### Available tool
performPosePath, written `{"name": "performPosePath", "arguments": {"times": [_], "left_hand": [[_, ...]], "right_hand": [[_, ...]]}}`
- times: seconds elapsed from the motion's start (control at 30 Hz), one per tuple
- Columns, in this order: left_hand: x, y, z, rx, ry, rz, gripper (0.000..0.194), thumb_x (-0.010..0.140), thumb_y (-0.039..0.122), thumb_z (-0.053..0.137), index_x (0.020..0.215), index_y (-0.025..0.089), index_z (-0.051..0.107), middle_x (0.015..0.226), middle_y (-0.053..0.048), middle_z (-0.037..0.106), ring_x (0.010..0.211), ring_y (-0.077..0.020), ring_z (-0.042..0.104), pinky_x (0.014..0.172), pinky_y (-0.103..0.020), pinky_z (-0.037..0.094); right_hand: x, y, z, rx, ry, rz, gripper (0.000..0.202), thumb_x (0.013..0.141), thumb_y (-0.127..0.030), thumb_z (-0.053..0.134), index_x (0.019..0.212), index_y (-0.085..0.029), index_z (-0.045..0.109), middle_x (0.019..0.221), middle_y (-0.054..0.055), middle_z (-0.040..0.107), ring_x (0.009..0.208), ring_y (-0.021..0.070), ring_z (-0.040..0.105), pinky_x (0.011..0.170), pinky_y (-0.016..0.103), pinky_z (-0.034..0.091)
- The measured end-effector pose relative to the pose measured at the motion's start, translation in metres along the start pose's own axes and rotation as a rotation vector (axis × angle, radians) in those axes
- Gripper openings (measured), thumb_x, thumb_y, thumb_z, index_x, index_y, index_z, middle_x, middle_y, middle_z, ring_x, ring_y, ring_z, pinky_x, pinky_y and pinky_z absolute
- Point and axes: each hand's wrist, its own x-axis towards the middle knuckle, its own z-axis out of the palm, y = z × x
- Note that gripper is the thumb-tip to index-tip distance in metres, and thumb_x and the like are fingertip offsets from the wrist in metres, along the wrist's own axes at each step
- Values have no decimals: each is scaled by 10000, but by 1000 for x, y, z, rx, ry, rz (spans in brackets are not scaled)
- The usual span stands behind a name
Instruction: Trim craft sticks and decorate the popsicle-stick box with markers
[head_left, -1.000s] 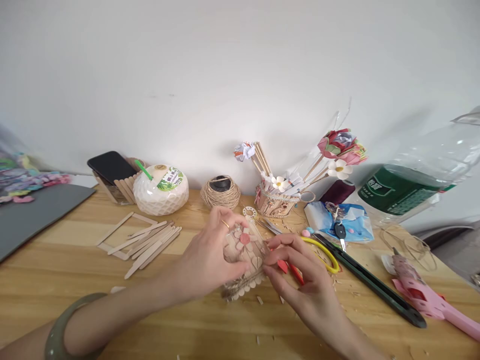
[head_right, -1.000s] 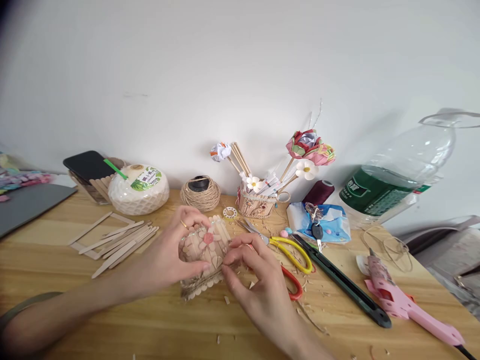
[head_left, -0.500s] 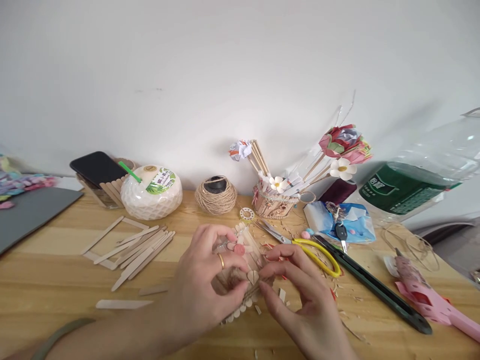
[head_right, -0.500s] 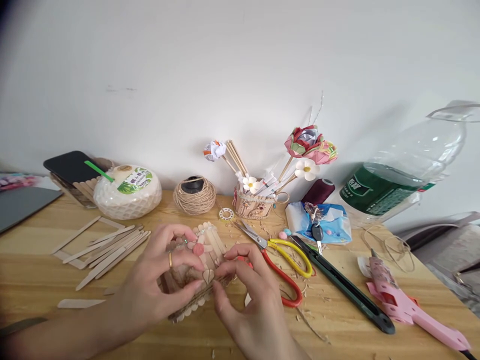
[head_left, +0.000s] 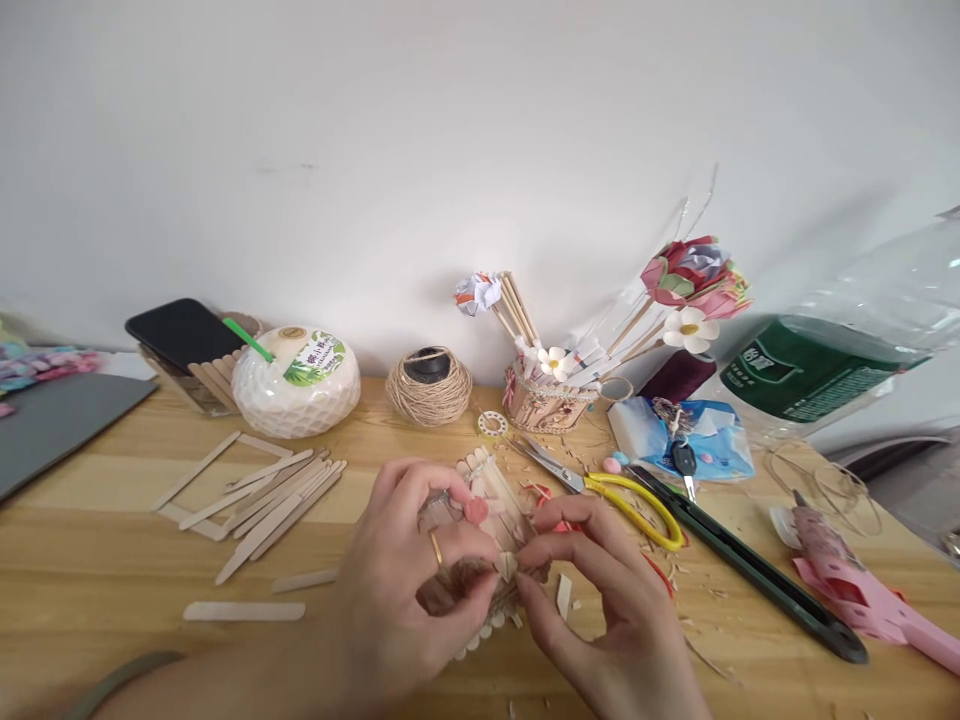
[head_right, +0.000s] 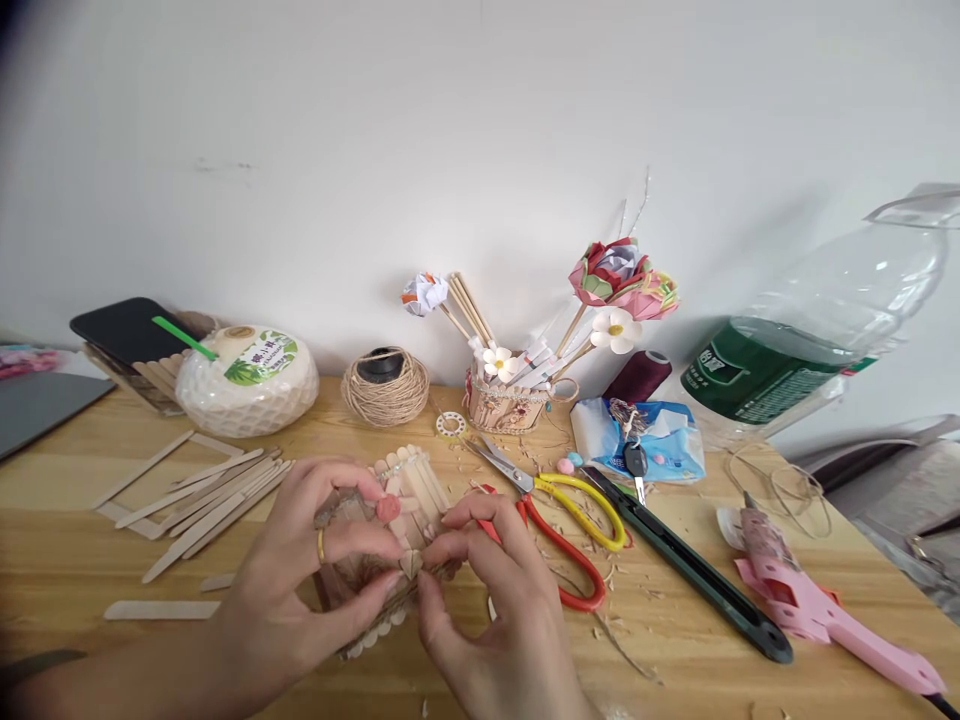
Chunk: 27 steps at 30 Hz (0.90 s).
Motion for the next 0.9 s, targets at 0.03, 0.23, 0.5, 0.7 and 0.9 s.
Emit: {"name": "performPosePath", "arguments": {"times": [0.03, 0.23, 0.5, 0.7, 0.9], "left_hand": [[0, 0, 0, 4, 6, 1, 172, 712, 71, 587, 743, 239, 608, 946, -31, 481, 912, -198, 470, 774, -370, 442], [2, 0, 1, 4, 25, 5, 183, 714, 67, 591, 719, 247, 620, 941, -29, 485, 905, -191, 471, 754, -352, 464], [1, 1, 2, 12, 24, -3, 188, 695, 63, 596, 716, 250, 605, 956, -28, 477, 914, -207, 464, 751, -372, 452], [1, 3, 1, 18, 22, -5, 204, 704, 48, 588, 722, 250, 607, 960, -22, 468, 919, -198, 455, 767, -362, 435], [4, -1, 0, -12, -6, -4, 186, 704, 54, 600, 729, 238, 613, 957, -26, 471, 917, -197, 466, 770, -373, 454]], "right_hand": [[0, 0, 0, 1, 2, 1, 106, 752, -102, 585, 781, -204, 585, 907, 36, 526, 875, 151, 598, 755, 237, 510], [1, 1, 1, 8, 28, 9, 105, 745, -109, 589, 779, -208, 594, 899, 40, 555, 871, 168, 608, 759, 264, 525], [0, -1, 1, 13, 31, 35, 105, 745, -108, 580, 768, -211, 588, 896, 48, 563, 864, 180, 612, 753, 284, 533], [0, 1, 2, 25, 15, 32, 84, 755, -132, 620, 764, -205, 580, 896, 46, 553, 842, 168, 601, 735, 277, 532], [2, 3, -2, 94, -44, 49, 70, 781, -152, 601, 811, -215, 606, 919, 41, 580, 895, 174, 601, 759, 277, 532]]}}
